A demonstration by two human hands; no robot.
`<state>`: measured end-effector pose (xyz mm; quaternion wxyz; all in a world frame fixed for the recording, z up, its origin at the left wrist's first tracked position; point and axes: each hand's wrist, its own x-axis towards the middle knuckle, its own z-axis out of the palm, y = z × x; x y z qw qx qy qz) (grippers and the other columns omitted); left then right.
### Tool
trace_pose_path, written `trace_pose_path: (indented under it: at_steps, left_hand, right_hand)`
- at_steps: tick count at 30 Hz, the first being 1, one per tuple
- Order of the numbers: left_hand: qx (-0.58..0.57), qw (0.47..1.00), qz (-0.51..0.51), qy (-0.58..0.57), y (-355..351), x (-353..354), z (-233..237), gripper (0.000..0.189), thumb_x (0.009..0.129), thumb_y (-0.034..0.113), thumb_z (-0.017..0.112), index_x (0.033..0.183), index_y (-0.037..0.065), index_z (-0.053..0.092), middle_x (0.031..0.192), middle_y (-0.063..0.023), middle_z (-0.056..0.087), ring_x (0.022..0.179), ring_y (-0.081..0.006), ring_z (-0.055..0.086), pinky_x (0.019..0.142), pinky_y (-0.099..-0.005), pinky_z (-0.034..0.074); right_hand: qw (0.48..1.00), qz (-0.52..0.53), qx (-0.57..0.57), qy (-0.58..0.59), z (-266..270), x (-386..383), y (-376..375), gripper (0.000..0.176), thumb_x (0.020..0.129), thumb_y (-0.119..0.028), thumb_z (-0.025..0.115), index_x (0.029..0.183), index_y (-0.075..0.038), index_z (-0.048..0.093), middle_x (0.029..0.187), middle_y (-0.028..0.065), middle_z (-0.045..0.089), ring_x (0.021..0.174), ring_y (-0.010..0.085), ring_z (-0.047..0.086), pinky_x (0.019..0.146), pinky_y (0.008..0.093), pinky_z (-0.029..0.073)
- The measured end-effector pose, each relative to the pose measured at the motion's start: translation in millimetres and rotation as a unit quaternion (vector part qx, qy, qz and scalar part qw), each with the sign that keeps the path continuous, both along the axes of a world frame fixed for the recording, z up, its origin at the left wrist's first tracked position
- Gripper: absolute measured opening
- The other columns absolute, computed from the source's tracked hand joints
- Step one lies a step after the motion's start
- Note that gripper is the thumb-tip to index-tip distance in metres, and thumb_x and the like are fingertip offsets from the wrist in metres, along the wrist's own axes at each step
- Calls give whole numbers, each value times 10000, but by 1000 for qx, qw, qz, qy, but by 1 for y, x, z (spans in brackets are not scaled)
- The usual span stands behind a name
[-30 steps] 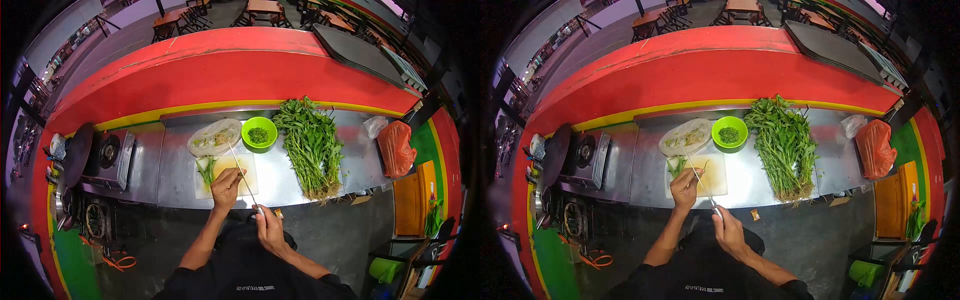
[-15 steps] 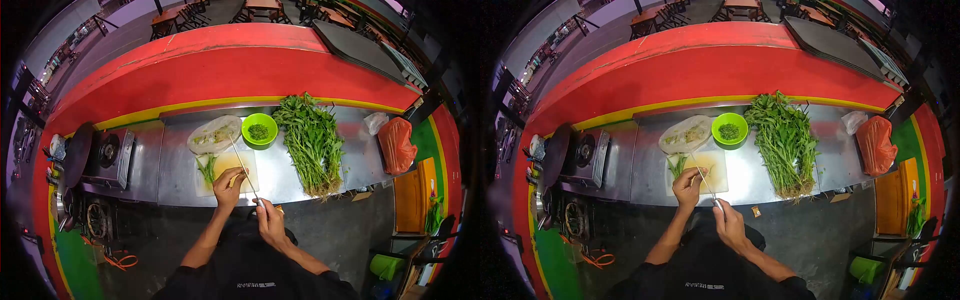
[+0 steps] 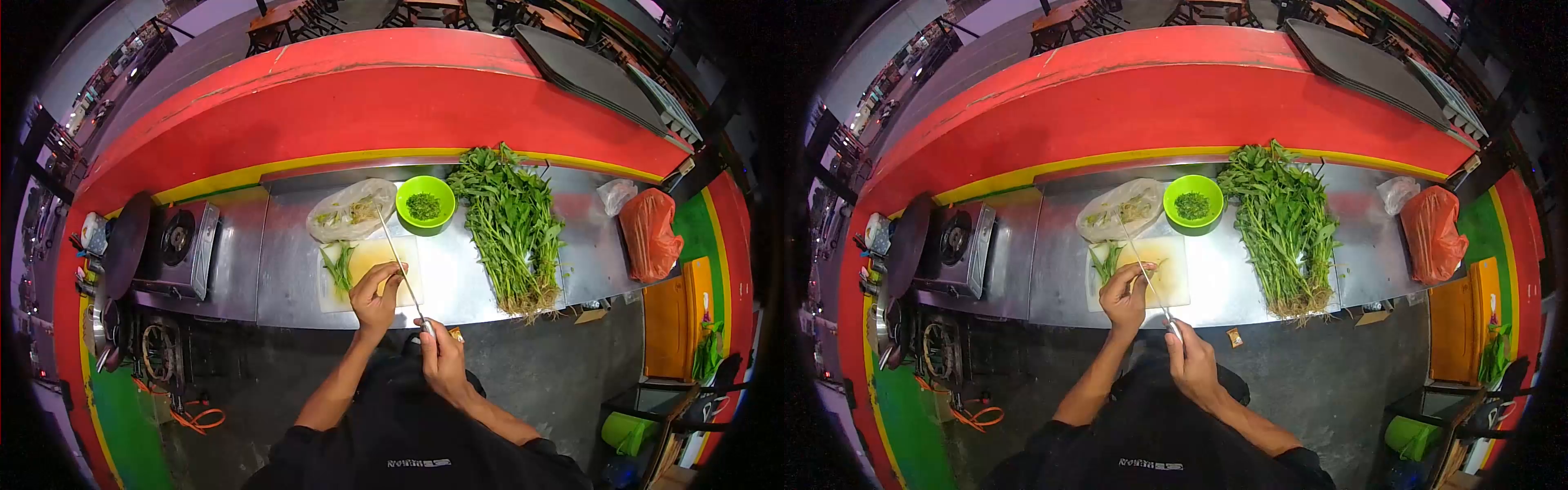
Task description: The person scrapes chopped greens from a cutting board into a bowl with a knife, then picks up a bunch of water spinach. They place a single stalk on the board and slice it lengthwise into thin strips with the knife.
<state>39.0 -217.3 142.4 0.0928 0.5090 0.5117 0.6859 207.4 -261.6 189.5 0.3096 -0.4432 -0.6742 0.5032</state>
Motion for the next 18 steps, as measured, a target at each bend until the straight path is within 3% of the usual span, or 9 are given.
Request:
trace_pose_path:
  at_steps: [2, 9, 13, 16, 18]
  left_hand:
    - [-1, 1000, 11, 3, 0, 1, -3, 167, 843, -103, 670, 1000, -49, 656, 952, -160, 730, 869, -235, 708, 777, -310, 561]
    - [0, 1000, 13, 12, -3, -1, -2, 151, 858, -69, 677, 1004, -38, 654, 966, -149, 726, 891, -240, 706, 803, -316, 551]
    - [-13, 999, -38, 29, -6, -1, -7, 185, 884, -108, 612, 1055, -40, 591, 1075, -158, 678, 1039, -231, 664, 905, -327, 525]
    - [-62, 995, -38, -72, -10, 4, -16, 144, 915, -79, 598, 1054, -44, 598, 1072, -151, 690, 1024, -225, 672, 900, -326, 537]
    - [-75, 996, -28, -47, -12, 5, -12, 138, 916, -74, 600, 1051, -46, 613, 1048, -148, 703, 1000, -211, 679, 893, -320, 539]
  right_hand:
    - [999, -12, 47, 12, 0, 0, -2, 269, 1009, -175, 527, 1184, 17, 597, 794, 181, 648, 651, 278, 641, 626, 369, 497]
    - [1000, 1, 4, 3, -3, 4, -6, 273, 1010, -176, 524, 1188, 17, 597, 806, 180, 652, 651, 288, 640, 624, 366, 495]
    - [999, -5, 37, 29, -11, 3, -9, 261, 1010, -169, 523, 1175, 17, 602, 814, 176, 658, 662, 283, 642, 628, 359, 494]
    - [999, -9, 37, 38, -10, 4, -10, 256, 1007, -165, 527, 1168, 17, 603, 813, 174, 659, 665, 281, 642, 628, 357, 494]
    - [999, -11, 21, 35, -10, 5, -11, 254, 1005, -164, 529, 1167, 18, 603, 814, 174, 660, 668, 285, 645, 629, 357, 494]
